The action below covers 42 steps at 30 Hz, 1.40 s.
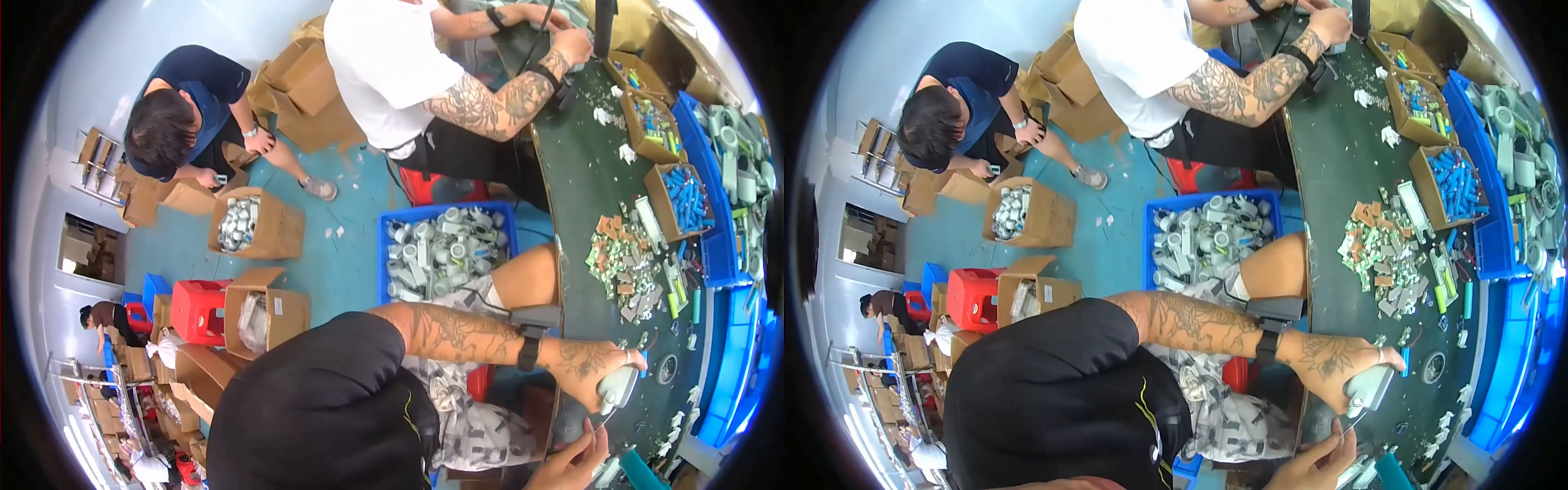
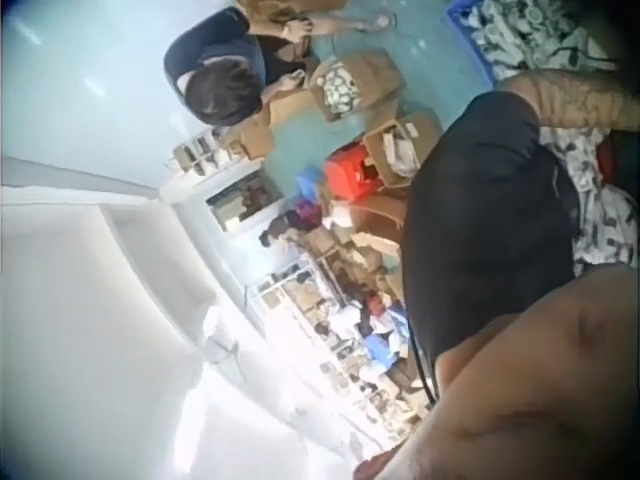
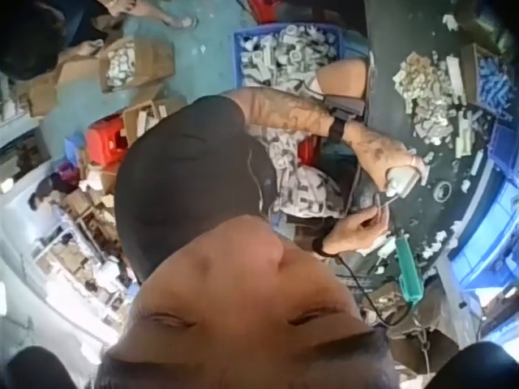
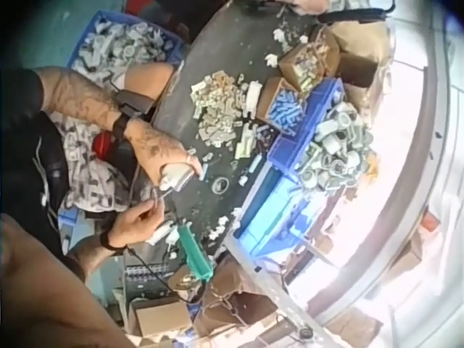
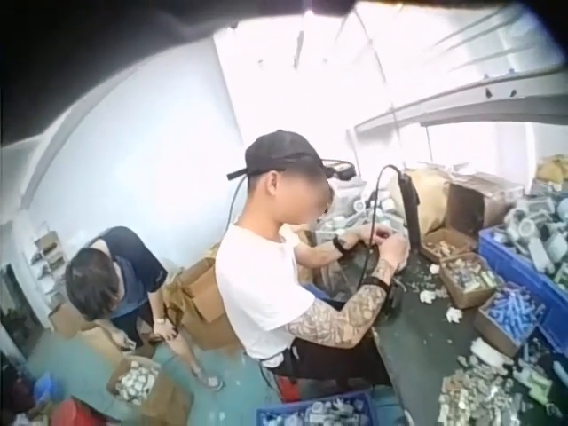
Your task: Assembling an electronic component by inserting wires and small parts into a housing.
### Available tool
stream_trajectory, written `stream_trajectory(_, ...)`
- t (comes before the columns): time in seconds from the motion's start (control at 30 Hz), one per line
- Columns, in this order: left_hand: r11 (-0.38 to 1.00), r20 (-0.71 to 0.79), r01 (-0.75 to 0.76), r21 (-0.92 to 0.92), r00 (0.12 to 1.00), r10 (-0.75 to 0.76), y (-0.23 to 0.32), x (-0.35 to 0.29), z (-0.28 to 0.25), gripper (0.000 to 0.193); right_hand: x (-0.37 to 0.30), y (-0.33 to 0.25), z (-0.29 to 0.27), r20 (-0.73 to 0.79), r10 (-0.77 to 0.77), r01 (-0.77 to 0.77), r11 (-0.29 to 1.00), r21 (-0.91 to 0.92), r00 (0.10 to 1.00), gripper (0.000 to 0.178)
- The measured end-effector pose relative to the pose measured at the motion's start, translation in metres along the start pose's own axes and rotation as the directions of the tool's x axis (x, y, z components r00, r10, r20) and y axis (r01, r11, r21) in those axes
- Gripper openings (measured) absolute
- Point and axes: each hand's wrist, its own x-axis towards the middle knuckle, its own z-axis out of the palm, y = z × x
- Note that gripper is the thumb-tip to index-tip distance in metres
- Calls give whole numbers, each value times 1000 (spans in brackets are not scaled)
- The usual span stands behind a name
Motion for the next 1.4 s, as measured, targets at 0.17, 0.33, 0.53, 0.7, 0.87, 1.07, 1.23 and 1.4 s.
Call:
stream_trajectory(0.17,989,29,51,-139,998,-47,9,-6,-4,79,-1,23,14,-235,-145,125,987,-97,961,28)
stream_trajectory(0.33,975,8,220,40,975,-221,24,-4,-27,68,27,-14,15,-123,-191,195,981,20,974,44)
stream_trajectory(0.53,923,6,375,90,926,-377,22,9,-14,66,21,-4,9,-131,-199,189,978,-83,971,60)
stream_trajectory(0.7,927,27,359,107,931,-364,18,9,-7,65,19,-9,-3,-42,-112,111,993,-24,993,48)
stream_trajectory(0.87,922,-11,352,160,935,-355,20,5,-6,66,18,-17,-11,23,-63,63,998,-15,998,48)
stream_trajectory(1.07,922,-36,369,112,929,-368,19,5,-8,67,18,-19,-12,26,-69,70,997,-28,997,49)
stream_trajectory(1.23,926,-25,355,126,935,-355,18,4,-10,66,20,-18,-9,19,-76,76,997,-7,997,51)
stream_trajectory(1.4,924,-15,366,114,930,-367,20,6,-9,66,21,-19,-12,28,-65,67,996,-53,997,49)
